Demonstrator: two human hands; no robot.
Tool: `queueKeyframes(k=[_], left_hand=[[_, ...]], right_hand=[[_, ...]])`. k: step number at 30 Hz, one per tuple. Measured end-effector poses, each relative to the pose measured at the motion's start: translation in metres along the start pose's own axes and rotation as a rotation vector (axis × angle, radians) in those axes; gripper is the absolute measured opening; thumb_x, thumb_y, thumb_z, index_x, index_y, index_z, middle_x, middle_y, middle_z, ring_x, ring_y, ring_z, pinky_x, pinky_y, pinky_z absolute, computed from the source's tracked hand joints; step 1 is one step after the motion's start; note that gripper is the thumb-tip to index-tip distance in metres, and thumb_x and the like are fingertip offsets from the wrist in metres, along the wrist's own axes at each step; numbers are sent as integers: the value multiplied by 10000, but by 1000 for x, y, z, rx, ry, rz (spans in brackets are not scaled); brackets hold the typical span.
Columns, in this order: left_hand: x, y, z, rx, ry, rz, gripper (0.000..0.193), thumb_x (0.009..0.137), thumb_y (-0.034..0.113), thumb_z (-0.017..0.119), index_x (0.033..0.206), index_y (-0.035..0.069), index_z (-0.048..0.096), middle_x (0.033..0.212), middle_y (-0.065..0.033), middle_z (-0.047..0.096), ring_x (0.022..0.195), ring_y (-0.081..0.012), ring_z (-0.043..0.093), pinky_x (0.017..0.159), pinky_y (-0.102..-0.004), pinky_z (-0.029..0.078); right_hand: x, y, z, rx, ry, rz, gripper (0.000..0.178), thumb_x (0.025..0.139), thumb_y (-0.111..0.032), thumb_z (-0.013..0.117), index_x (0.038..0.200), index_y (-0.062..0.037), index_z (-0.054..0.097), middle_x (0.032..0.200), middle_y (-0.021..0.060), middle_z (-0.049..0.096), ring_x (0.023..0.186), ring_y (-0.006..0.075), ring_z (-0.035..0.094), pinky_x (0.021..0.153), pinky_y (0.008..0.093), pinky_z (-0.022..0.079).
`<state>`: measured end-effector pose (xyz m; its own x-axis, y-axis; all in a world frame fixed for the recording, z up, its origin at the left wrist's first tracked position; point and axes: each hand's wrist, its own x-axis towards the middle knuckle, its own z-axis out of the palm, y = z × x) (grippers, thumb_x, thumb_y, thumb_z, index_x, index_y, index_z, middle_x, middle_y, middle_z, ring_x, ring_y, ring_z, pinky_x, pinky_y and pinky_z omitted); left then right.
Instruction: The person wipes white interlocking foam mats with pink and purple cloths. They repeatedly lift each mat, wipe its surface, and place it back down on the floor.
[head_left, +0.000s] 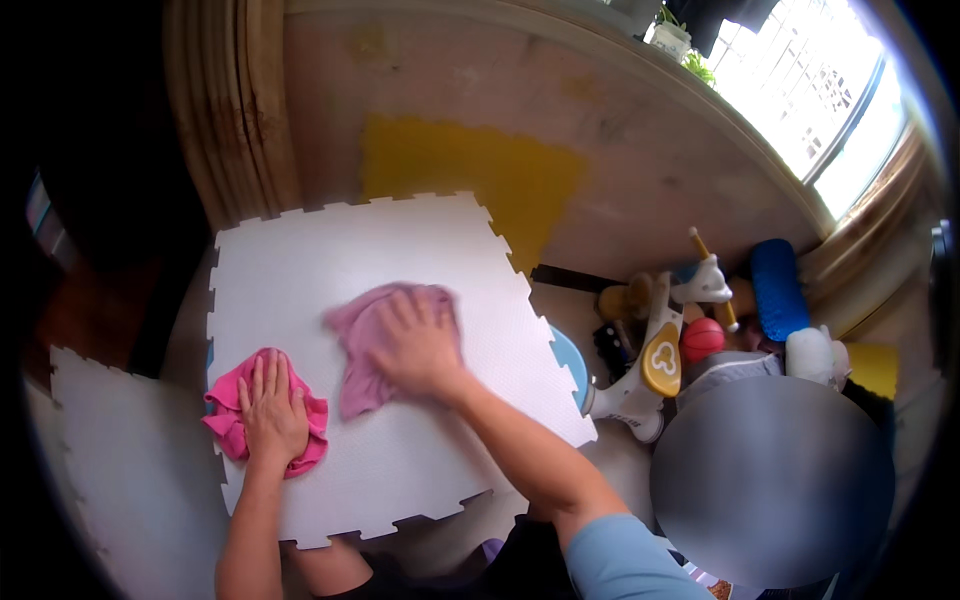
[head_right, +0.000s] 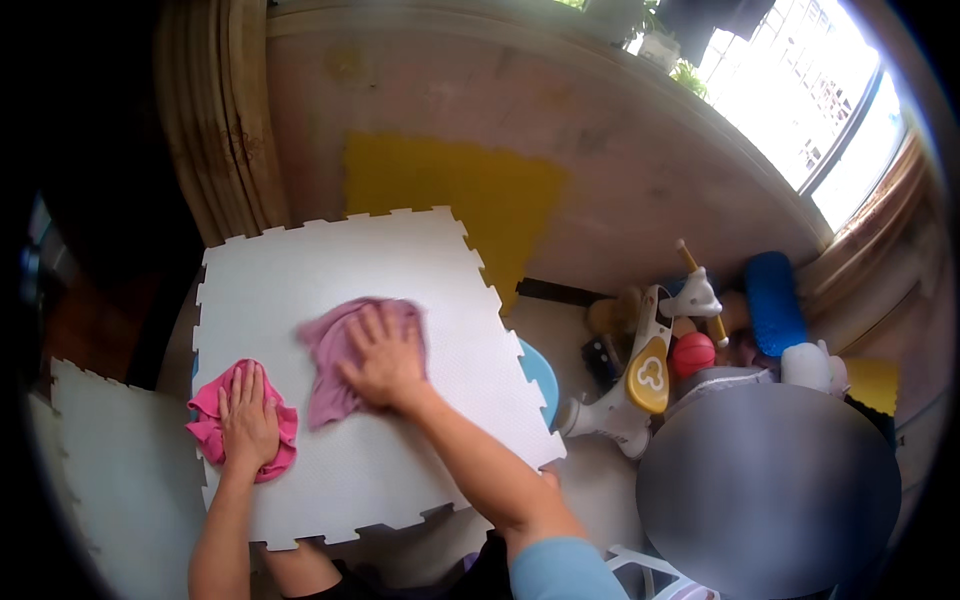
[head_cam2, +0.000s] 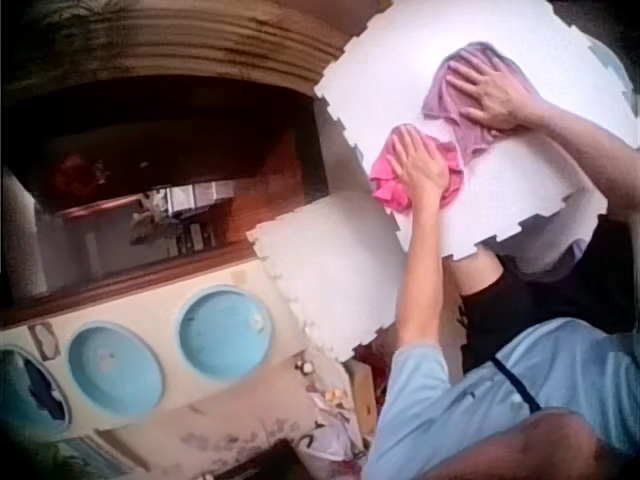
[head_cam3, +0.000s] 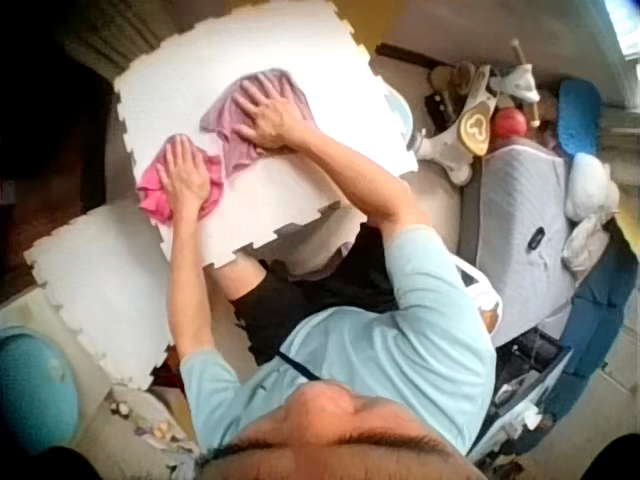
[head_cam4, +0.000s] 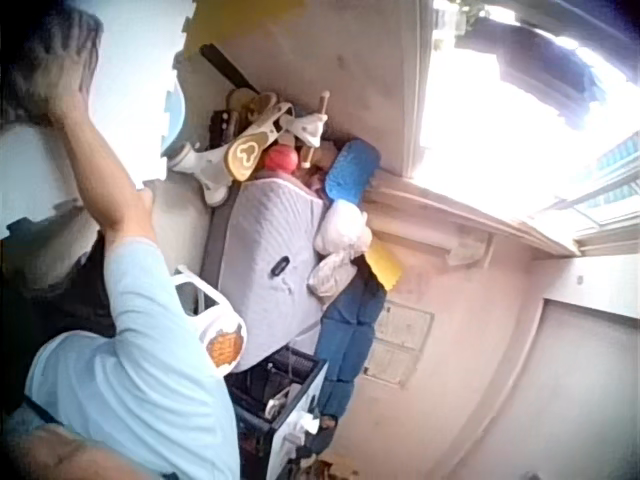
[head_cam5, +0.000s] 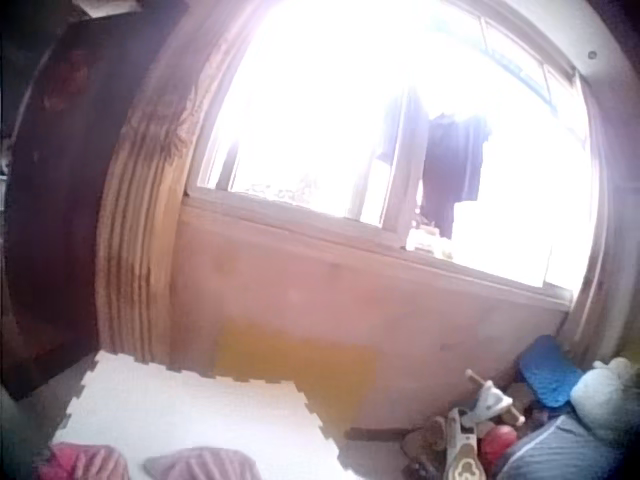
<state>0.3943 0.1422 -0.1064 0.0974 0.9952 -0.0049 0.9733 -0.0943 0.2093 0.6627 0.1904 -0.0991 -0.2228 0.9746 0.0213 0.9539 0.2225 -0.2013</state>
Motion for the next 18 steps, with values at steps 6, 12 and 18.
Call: queueKeyframes(k=[6,12,18], left_hand=[[-2,1,-4,-7,-28,-49,662,1038,315,435,1620,27,307,1701,-129,282,1587,-307,208,1303,-501,53],[-8,1,-4,13,-6,-20,670,1032,312,450,1611,5,315,1690,-145,302,1580,-320,224,1300,-508,72],[-1,5,4,-2,20,20,671,1027,333,467,1603,13,341,1683,-145,317,1573,-333,240,1294,-520,93]], right_hand=[[-153,104,-19,-139,-14,164,835,996,-568,458,1598,0,343,1664,351,182,1561,526,113,1269,593,76],[-176,126,-11,-210,-27,137,883,972,-514,524,1558,112,315,1627,414,187,1552,538,136,1269,579,110],[-40,142,4,-132,245,222,784,1011,-438,462,1548,116,324,1650,342,231,1557,486,163,1273,551,135]])
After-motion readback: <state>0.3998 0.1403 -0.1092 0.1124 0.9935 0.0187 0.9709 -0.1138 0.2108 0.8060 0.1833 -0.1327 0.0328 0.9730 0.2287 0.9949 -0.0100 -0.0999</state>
